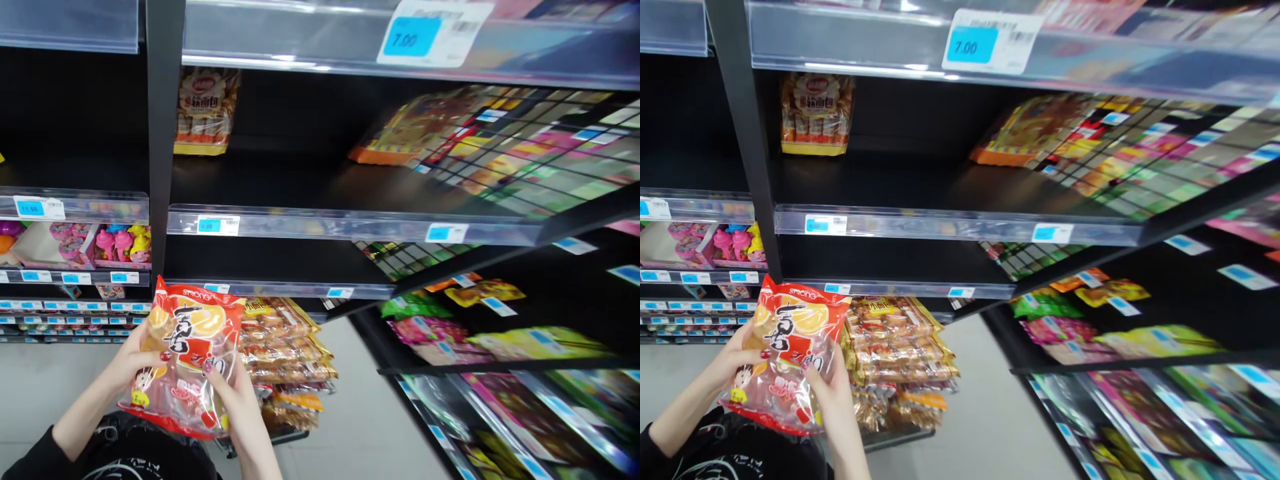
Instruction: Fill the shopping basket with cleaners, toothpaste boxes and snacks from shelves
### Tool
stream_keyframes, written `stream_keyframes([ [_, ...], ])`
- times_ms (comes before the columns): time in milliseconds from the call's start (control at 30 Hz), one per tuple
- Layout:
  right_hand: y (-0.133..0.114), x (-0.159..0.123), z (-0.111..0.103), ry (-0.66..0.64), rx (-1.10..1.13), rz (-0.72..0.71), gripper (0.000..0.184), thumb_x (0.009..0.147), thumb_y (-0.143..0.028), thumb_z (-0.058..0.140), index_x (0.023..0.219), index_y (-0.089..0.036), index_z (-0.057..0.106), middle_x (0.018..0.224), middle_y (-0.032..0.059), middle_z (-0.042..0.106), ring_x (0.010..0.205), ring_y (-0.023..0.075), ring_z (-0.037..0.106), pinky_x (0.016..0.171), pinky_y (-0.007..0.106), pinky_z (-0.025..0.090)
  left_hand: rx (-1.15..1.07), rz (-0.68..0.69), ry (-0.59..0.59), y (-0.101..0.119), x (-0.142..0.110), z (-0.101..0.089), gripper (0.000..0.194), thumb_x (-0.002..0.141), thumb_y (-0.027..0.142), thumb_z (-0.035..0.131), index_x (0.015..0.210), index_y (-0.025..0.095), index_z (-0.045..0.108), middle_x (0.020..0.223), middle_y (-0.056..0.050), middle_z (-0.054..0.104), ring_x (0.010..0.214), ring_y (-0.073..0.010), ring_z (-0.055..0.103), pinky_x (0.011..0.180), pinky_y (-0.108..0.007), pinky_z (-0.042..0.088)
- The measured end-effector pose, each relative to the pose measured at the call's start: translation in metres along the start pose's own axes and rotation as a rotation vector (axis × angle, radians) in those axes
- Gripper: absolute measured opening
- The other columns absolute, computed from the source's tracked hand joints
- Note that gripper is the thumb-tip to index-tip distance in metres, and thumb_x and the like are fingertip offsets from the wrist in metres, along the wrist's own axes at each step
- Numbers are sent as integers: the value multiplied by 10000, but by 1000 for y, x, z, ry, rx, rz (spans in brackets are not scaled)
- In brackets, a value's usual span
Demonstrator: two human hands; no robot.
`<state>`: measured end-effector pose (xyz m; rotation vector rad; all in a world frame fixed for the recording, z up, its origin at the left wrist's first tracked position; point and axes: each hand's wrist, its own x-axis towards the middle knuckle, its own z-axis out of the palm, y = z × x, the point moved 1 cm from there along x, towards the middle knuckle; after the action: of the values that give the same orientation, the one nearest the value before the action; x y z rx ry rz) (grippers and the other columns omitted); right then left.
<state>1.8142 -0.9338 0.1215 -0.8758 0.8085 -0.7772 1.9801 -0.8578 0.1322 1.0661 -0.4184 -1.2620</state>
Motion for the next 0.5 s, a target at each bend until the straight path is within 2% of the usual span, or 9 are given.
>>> stream_keyframes([
  [133,-7,-11,5,35,-63,-96,588,662,-398,795,1204,-259,615,1208,74,681,1138,276,620,973,385,505,29,59,-26,-3,-3,0,592,546,196,837,1101,203,630,1055,-64,745,973,-299,692,847,-367,553],
  [300,-9,-7,-1,60,-71,-134,563,648,-401,803,1168,-248,651,1178,75,693,1140,288,613,990,400,488,90,102,-72,5,-10,0,621,588,300,854,1164,232,634,1148,-73,716,1056,-311,661,900,-374,526],
  [367,-4,0,-7,9,-1,-87,553,631,-416,816,1139,-260,664,1166,73,698,1112,291,627,961,408,501,49,99,-94,12,-13,0,620,630,440,818,1188,228,649,1202,-92,694,1133,-329,621,960,-391,494],
  [433,5,8,-9,-98,94,-7,521,622,-464,808,1091,-272,685,1116,74,718,1021,296,666,885,419,531,-22,102,-174,17,-13,1,684,668,606,724,1229,220,646,1243,-112,673,1210,-356,564,1010,-423,455],
  [500,17,14,-4,-183,102,10,456,653,-519,761,1028,-266,713,1007,80,745,879,287,697,802,424,546,-28,152,-249,16,-8,3,781,641,620,735,1313,250,587,1294,-103,643,1276,-366,502,1041,-432,421],
])
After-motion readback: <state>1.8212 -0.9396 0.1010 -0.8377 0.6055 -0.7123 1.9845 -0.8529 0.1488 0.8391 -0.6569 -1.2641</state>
